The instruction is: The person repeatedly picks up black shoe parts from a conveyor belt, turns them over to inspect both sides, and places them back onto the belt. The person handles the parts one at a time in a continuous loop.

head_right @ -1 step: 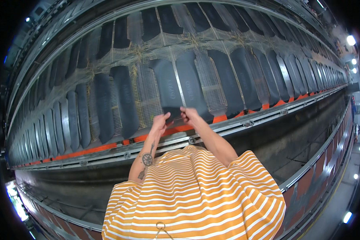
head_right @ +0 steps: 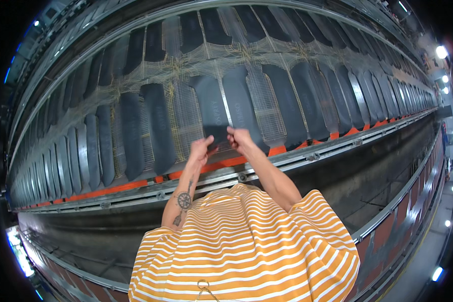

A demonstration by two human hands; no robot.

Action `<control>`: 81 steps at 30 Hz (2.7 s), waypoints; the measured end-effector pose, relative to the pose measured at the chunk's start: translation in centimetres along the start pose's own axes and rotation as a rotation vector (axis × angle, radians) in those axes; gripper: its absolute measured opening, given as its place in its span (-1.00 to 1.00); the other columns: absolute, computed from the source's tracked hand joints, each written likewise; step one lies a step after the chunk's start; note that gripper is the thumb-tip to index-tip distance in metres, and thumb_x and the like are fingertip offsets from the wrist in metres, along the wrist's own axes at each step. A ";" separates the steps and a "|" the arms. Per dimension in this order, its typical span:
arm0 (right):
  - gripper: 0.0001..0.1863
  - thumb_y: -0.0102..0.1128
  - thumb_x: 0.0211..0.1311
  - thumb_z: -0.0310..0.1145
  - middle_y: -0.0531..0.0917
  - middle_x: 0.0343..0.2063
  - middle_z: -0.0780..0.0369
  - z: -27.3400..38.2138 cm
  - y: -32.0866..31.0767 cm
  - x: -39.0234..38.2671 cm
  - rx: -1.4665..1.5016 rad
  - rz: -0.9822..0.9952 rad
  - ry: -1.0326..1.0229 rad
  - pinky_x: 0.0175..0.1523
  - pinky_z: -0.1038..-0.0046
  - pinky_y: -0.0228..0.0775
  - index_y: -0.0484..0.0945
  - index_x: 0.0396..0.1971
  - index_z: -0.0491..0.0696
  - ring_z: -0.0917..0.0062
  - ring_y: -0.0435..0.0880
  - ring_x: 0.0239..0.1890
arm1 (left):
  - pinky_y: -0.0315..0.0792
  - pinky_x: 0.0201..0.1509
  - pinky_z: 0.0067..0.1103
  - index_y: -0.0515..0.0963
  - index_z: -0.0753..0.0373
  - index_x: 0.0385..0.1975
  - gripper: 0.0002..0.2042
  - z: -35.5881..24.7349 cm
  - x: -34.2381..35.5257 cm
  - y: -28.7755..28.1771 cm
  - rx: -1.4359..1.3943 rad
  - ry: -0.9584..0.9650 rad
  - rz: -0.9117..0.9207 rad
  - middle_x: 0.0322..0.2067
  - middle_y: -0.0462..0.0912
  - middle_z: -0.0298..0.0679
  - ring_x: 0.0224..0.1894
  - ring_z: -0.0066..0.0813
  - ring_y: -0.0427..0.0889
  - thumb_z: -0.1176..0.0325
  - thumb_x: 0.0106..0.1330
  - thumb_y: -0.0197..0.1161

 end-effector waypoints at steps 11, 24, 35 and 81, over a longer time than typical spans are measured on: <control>-0.68 0.14 0.39 -0.17 0.44 -0.72 0.36 4.4 3.4 -10.5 -0.002 0.162 -0.365 -0.63 0.59 0.13 0.47 -0.54 -0.02 0.69 0.34 -0.74 | 0.61 -0.40 -0.68 0.58 0.48 -0.27 -0.81 -7.6 -7.7 1.7 -0.099 0.160 0.039 -0.39 0.70 -0.20 -0.44 -0.56 0.67 0.42 0.37 0.21; 0.00 -0.11 0.16 0.49 0.58 0.02 -0.04 10.9 11.6 2.1 0.486 0.716 0.000 0.06 0.16 0.54 0.42 0.14 -0.25 0.18 0.62 0.03 | 0.48 -0.17 -0.70 0.59 0.46 -0.09 -0.81 -7.9 -20.0 -2.0 0.150 0.229 0.327 -0.25 0.68 -0.34 -0.26 -0.74 0.55 0.52 0.38 0.18; -0.52 0.31 0.23 -0.33 0.64 -0.05 0.08 23.4 18.2 17.1 -0.447 0.279 -0.270 0.07 0.29 0.48 0.45 0.08 -0.24 0.32 0.62 0.02 | 0.69 -0.14 -0.47 0.47 0.33 0.00 -0.78 5.8 -7.8 -7.2 -0.271 0.074 -0.073 -0.11 0.64 -0.21 -0.15 -0.47 0.67 0.55 0.39 0.11; -0.82 0.27 0.29 -0.24 0.66 -0.45 0.28 -0.1 -16.7 4.9 -0.385 0.326 0.168 -0.45 0.48 0.58 0.59 -0.35 -0.05 0.60 0.66 -0.45 | 0.60 -0.54 -0.43 0.52 0.42 -0.36 -0.79 14.0 4.4 9.4 -0.065 -0.095 -0.371 -0.50 0.60 -0.16 -0.63 -0.40 0.61 0.35 0.37 0.22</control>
Point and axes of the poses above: each hand's wrist, its own x-axis towards the middle knuckle, its own y-axis out of the palm, z = x × y, the point moved 7 cm from there along x, towards the middle knuckle
